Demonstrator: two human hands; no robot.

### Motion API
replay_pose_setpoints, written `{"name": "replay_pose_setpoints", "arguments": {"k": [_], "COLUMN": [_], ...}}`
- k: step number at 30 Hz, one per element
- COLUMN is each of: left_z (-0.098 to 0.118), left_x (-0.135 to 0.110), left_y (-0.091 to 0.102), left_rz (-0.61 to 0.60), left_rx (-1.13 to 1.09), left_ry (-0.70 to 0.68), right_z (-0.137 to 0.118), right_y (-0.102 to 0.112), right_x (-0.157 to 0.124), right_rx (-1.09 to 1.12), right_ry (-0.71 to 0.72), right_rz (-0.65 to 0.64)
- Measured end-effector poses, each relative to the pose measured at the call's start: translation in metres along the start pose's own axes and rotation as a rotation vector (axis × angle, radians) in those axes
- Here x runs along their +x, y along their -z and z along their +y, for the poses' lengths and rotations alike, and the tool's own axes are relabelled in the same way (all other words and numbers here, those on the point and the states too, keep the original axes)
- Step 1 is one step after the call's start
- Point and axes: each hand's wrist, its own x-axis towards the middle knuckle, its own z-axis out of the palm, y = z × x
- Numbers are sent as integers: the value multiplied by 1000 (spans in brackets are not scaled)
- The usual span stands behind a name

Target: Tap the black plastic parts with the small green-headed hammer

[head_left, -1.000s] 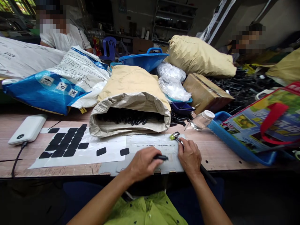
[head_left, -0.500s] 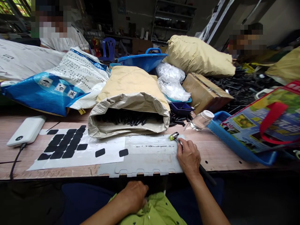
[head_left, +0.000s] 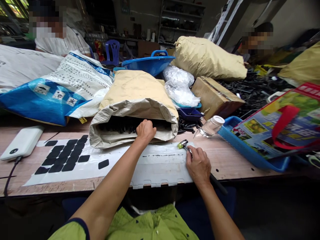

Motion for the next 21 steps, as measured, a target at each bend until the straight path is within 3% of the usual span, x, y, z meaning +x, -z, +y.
{"name": "replay_pose_setpoints", "arguments": {"k": [3, 6, 9, 12, 16, 21], "left_z": [2, -1, -8, -19, -32, -39], "left_x": [6, -3, -28, -66, -107, -113], "left_y": [-9, -7, 2, 5, -17, -43], "left_rz": [-60, -14, 116, 69, -55, -36], "left_rx": [53, 51, -42, -232, -328, -333], "left_ry": [65, 34, -128, -309, -407, -377], "right_z": [0, -1, -1, -1, -2, 0], "right_y": [-1, 0, -1, -1, -1, -1], "right_x": [0, 1, 1, 0, -1, 0], "right_rx": [9, 15, 15, 7, 9, 30], "right_ry": [-4, -13, -23, -26, -33, -47], "right_rz": [-8, -12, -12, -20, -31, -51]}}
